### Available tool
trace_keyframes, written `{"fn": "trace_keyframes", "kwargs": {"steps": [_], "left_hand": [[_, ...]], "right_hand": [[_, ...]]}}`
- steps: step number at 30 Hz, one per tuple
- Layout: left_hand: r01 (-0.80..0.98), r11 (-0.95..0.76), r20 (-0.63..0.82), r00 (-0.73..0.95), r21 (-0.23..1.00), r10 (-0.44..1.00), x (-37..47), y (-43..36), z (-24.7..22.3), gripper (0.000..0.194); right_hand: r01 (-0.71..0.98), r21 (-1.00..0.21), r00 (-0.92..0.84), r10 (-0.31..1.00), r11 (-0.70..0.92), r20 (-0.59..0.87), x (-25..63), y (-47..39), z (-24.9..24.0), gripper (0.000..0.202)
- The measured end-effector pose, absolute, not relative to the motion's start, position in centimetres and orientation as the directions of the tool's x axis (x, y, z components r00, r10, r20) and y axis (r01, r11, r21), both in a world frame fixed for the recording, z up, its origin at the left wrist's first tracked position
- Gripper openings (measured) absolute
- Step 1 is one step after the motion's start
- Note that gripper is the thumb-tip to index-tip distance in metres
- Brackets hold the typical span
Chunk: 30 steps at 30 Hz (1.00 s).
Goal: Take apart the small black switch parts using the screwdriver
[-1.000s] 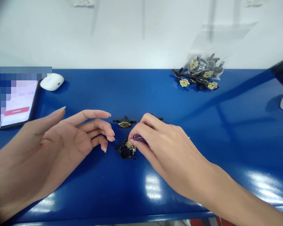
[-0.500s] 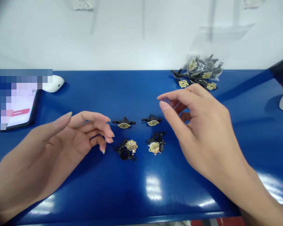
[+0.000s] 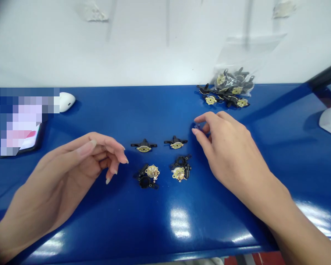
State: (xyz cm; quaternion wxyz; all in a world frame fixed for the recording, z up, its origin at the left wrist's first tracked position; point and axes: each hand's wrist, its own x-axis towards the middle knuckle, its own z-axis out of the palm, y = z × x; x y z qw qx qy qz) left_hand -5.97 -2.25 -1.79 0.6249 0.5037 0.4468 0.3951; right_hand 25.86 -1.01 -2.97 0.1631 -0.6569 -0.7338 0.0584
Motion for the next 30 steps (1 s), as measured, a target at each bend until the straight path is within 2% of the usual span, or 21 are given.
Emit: {"fn": "trace_keyframes", "kwargs": {"steps": [10, 17, 20, 24, 27, 30], "left_hand": [[0.053, 0.146, -0.155, 0.289, 0.988, 0.945, -6.0, -2.4, -1.6, 0.027], [0.096, 0.138, -0.16, 0.288, 0.986, 0.944, -6.2, -2.5, -1.5, 0.025], [0.118, 0.1, -0.129, 0.276, 0.988, 0.952, -6.0, -2.6, -1.4, 0.021], [0.224, -0.001, -0.053, 0.234, 0.975, 0.971, -5.6, -2.5, -1.3, 0.018], [0.363, -0.155, 0.069, 0.239, 0.919, 0.969, -5.6, -2.6, -1.4, 0.01], [0.511, -0.363, 0.212, 0.33, 0.779, 0.92, -5.7, -2.6, -1.8, 0.026]], "right_hand": [[0.947, -0.297, -0.091, 0.989, 0.123, 0.118, 26.1, -0.9, -3.4, 0.029], [0.961, -0.257, -0.065, 0.989, 0.097, 0.131, 25.8, -1.0, -3.2, 0.035], [0.955, -0.283, -0.049, 0.988, 0.09, 0.148, 25.4, -1.1, -2.8, 0.033], [0.927, -0.351, -0.057, 0.977, 0.129, 0.207, 24.6, -1.5, -2.1, 0.027], [0.891, -0.405, -0.11, 0.961, 0.208, 0.252, 24.0, -1.8, -1.7, 0.024], [0.874, -0.418, -0.15, 0.956, 0.247, 0.252, 23.8, -2.0, -1.6, 0.023]]}}
